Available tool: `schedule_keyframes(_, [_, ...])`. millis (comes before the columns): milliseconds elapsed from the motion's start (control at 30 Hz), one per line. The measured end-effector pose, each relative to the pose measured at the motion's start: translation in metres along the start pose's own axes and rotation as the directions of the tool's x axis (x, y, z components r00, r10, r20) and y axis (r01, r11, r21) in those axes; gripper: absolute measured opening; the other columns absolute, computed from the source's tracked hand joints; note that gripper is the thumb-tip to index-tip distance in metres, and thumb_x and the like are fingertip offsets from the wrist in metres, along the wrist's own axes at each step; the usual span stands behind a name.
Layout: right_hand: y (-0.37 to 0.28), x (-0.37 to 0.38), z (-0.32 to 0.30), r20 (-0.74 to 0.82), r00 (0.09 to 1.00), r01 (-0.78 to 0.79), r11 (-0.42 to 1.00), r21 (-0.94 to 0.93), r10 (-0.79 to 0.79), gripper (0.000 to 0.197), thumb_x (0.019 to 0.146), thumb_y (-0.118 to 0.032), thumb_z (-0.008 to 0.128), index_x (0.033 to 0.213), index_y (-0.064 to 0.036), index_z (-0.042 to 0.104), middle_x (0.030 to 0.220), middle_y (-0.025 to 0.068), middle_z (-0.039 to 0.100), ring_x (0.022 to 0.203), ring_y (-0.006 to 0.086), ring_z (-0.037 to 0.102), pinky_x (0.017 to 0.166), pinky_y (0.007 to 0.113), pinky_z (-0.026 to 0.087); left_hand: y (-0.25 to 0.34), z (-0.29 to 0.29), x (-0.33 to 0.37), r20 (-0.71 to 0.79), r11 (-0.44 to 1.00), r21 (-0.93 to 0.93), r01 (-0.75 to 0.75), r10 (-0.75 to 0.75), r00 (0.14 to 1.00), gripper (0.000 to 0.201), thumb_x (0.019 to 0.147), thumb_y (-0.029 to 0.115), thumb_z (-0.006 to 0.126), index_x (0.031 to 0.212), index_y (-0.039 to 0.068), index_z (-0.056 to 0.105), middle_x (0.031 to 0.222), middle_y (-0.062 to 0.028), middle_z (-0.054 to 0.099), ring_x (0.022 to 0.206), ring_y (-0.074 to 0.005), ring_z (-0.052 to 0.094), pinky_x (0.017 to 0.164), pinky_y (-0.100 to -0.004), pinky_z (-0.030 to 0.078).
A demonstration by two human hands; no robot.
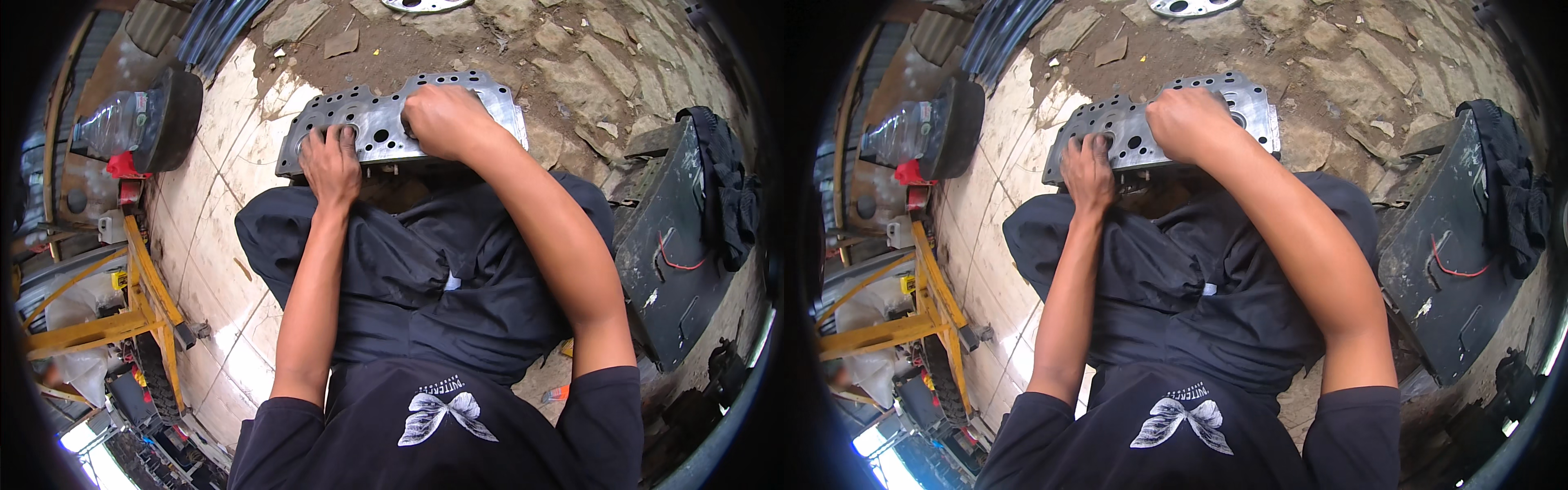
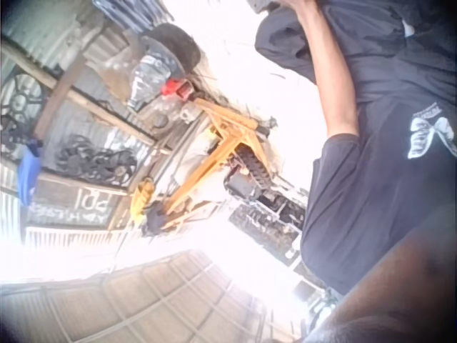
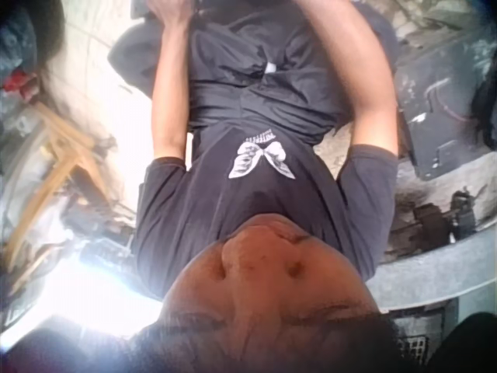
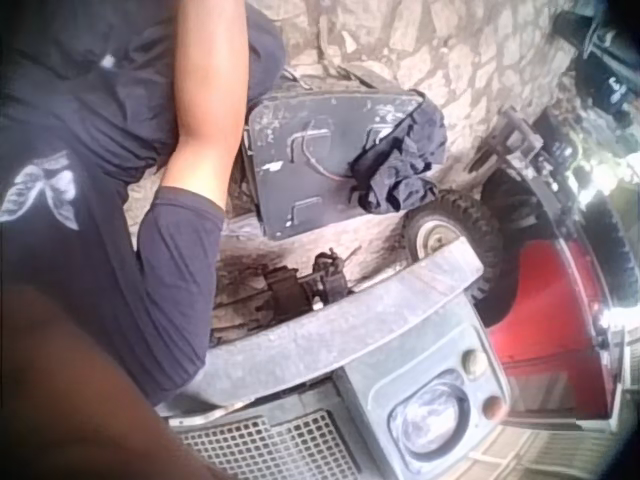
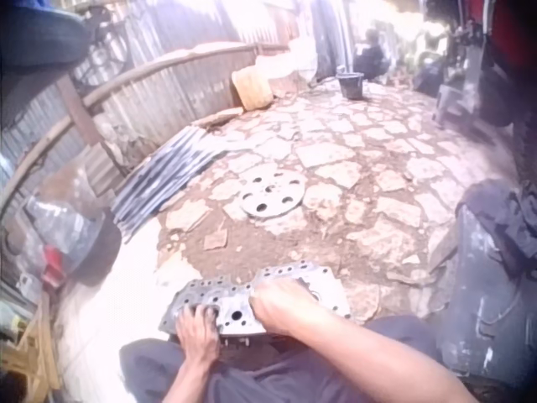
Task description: The person scrubs the surface of a metal engine cylinder head with a small abrasive pad, focusing on the circular valve openings and surrounding flat areas. The person repeatedly rubs the same spots to remove grime.
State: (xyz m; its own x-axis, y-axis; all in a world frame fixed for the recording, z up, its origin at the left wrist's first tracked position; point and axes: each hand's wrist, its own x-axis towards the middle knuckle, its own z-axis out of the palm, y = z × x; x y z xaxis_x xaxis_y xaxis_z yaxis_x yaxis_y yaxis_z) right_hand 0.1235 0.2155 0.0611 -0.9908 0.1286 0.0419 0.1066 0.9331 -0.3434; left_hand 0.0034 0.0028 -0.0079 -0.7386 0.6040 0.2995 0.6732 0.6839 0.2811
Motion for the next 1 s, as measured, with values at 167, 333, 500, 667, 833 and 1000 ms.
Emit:
schedule_keyframes(167, [0.007, 0.006, 0.021, -0.153, 0.988, -0.013, 1.0, -0.001, 0.012, 0.011, 0.083, -0.009, 0.069, 0.084, -0.0042, 0.079, 0.094, 0.0168, 0.078, 0.092, 0.0401, 0.076, 0.082, 0.051, 0.061, 0.002, 0.002, 0.003, 0.019, 1.0, 0.002, 0.007, -0.007, 1.0, 0.045, 0.114, 0.044, 0.047, 0.12, 0.008, 0.073, 0.122, -0.0219, 0.061, 0.119, -0.0431, 0.056, 0.104, -0.0571, 0.042])
schedule_keyframes(333, [0.011, 0.0, 0.017, -0.118, 0.992, 0.057, 0.996, 0.062, -0.05, 0.018, 0.085, -0.013, 0.066, 0.081, -0.0028, 0.081, 0.087, 0.0212, 0.078, 0.084, 0.0399, 0.079, 0.074, 0.049, 0.063, -0.001, -0.001, 0.001, 0.015, 1.0, -0.029, 0.002, -0.002, 1.0, 0.047, 0.114, 0.045, 0.046, 0.121, 0.007, 0.072, 0.124, -0.0223, 0.061, 0.121, -0.0436, 0.056, 0.106, -0.0576, 0.041])
schedule_keyframes(500, [0.007, 0.009, 0.021, -0.111, 0.994, 0.012, 1.0, -0.022, -0.014, 0.014, 0.084, -0.011, 0.068, 0.089, -0.0065, 0.081, 0.096, 0.0148, 0.077, 0.092, 0.0396, 0.076, 0.082, 0.051, 0.061, 0.003, 0.002, 0.001, 0.01, 1.0, 0.0, 0.022, -0.022, 1.0, 0.048, 0.114, 0.046, 0.046, 0.122, 0.007, 0.072, 0.126, -0.0233, 0.06, 0.123, -0.0445, 0.055, 0.107, -0.0581, 0.041])
schedule_keyframes(667, [0.006, 0.0, 0.011, -0.029, 0.999, 0.033, 0.999, 0.017, -0.032, 0.014, 0.085, -0.011, 0.068, 0.088, -0.0065, 0.08, 0.098, 0.0128, 0.076, 0.093, 0.0386, 0.075, 0.083, 0.051, 0.061, -0.004, 0.002, -0.003, 0.007, 1.0, -0.002, 0.024, -0.024, 1.0, 0.047, 0.114, 0.046, 0.046, 0.123, 0.007, 0.072, 0.127, -0.0241, 0.06, 0.125, -0.0445, 0.054, 0.107, -0.0585, 0.041])
schedule_keyframes(833, [0.008, 0.005, 0.019, -0.101, 0.995, 0.014, 1.0, -0.015, -0.015, 0.016, 0.086, -0.012, 0.068, 0.092, -0.0075, 0.082, 0.098, 0.0123, 0.076, 0.093, 0.038, 0.075, 0.084, 0.051, 0.06, 0.005, -0.001, 0.001, 0.053, 0.998, 0.005, 0.06, -0.061, 0.997, 0.047, 0.114, 0.045, 0.047, 0.123, 0.007, 0.073, 0.132, -0.0238, 0.06, 0.126, -0.0444, 0.054, 0.108, -0.0577, 0.041])
schedule_keyframes(1000, [0.011, 0.002, 0.014, -0.014, 1.0, 0.008, 1.0, 0.012, -0.008, 0.017, 0.087, -0.014, 0.068, 0.093, -0.008, 0.082, 0.099, 0.0129, 0.076, 0.094, 0.0378, 0.075, 0.084, 0.051, 0.059, 0.003, 0.001, 0.0, -0.084, 1.0, -0.027, -0.017, 0.014, 0.996, 0.044, 0.114, 0.043, 0.049, 0.118, 0.008, 0.074, 0.136, -0.0207, 0.06, 0.127, -0.043, 0.054, 0.11, -0.0565, 0.041])
